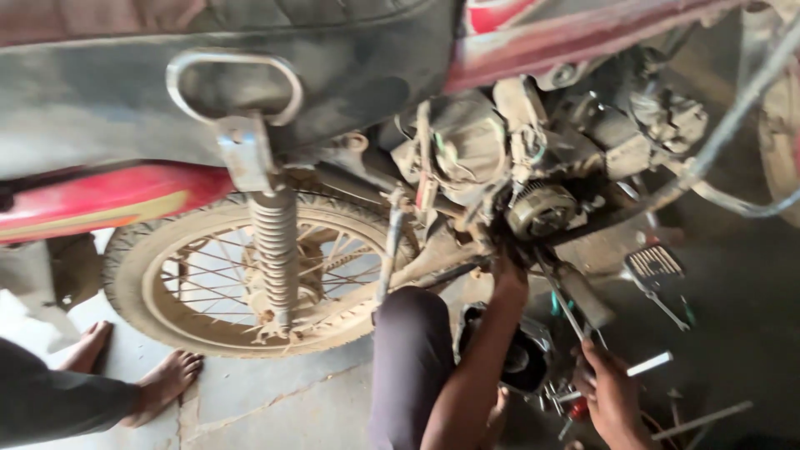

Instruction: The person sits on the floor beside a motorcycle and works on the engine's clutch area. They use a T-handle socket wrench to loosen and tighten a bolt, reposition the wrench repeatedly, and handle pliers and other hand tools from the floor while adjusting engine components.

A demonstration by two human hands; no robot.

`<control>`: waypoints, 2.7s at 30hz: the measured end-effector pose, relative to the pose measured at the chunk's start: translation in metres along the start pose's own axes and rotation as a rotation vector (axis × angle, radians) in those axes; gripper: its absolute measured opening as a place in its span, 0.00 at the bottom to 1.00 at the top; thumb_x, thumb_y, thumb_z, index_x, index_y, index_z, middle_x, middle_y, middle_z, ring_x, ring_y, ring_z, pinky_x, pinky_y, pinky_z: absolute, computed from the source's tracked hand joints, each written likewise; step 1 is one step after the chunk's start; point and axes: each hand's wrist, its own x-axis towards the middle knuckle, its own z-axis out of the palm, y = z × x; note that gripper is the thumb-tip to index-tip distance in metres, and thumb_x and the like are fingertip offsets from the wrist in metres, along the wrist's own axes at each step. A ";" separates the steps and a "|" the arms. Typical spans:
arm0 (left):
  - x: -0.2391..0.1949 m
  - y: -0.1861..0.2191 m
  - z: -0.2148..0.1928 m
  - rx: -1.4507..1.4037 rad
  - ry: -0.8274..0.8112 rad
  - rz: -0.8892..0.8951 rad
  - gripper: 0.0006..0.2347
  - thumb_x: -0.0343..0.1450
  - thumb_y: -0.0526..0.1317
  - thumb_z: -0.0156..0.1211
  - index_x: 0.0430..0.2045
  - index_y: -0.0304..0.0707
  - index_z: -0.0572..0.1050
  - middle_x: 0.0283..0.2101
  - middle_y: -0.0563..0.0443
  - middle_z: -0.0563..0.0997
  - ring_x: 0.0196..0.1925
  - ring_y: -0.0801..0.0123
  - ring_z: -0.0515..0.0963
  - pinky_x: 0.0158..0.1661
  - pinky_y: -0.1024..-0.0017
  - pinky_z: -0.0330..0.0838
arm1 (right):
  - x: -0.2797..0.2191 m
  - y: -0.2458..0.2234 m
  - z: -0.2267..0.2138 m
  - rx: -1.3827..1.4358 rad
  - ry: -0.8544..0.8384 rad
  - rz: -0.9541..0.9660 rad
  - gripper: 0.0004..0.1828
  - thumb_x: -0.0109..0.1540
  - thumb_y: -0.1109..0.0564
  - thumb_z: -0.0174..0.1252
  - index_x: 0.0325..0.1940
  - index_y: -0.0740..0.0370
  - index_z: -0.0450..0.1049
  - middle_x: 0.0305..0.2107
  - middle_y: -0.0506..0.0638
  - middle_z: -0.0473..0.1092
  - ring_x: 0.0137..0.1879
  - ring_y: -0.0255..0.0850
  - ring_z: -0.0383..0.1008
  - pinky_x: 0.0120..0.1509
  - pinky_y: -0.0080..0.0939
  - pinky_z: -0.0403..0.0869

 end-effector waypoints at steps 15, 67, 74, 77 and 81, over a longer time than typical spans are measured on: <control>-0.271 -0.019 0.180 1.720 -0.711 -0.447 0.25 0.73 0.60 0.60 0.43 0.34 0.83 0.32 0.40 0.85 0.35 0.54 0.85 0.40 0.53 0.80 | 0.235 0.173 -0.229 -0.266 -0.205 -0.422 0.17 0.77 0.47 0.43 0.60 0.60 0.70 0.38 0.47 0.67 0.48 0.36 0.69 0.55 0.36 0.69; -0.154 -0.020 0.035 0.738 -0.164 -0.565 0.22 0.79 0.59 0.43 0.26 0.44 0.74 0.24 0.54 0.80 0.21 0.76 0.70 0.22 0.75 0.56 | -0.071 -0.036 0.016 -0.825 -0.006 -1.030 0.23 0.60 0.67 0.60 0.58 0.61 0.66 0.57 0.56 0.72 0.57 0.50 0.74 0.57 0.44 0.71; -0.157 -0.013 0.045 0.830 -0.071 -0.568 0.20 0.78 0.59 0.44 0.27 0.47 0.74 0.24 0.55 0.80 0.23 0.74 0.71 0.27 0.73 0.62 | -0.065 0.024 -0.035 -0.614 0.280 -0.625 0.23 0.64 0.50 0.62 0.56 0.70 0.72 0.43 0.59 0.74 0.45 0.50 0.76 0.45 0.47 0.75; -0.158 -0.012 0.045 0.845 -0.092 -0.577 0.21 0.78 0.59 0.44 0.27 0.45 0.74 0.25 0.56 0.81 0.26 0.74 0.73 0.32 0.72 0.65 | -0.063 0.025 -0.038 0.099 0.037 -0.077 0.35 0.64 0.36 0.60 0.53 0.74 0.72 0.41 0.64 0.75 0.42 0.53 0.76 0.39 0.46 0.77; -0.164 0.000 0.057 0.838 -0.150 -0.575 0.22 0.78 0.59 0.43 0.26 0.43 0.75 0.24 0.56 0.80 0.25 0.74 0.71 0.29 0.71 0.62 | -0.056 -0.006 0.009 0.618 -0.201 0.228 0.36 0.62 0.35 0.56 0.53 0.73 0.71 0.48 0.65 0.74 0.48 0.53 0.78 0.41 0.42 0.78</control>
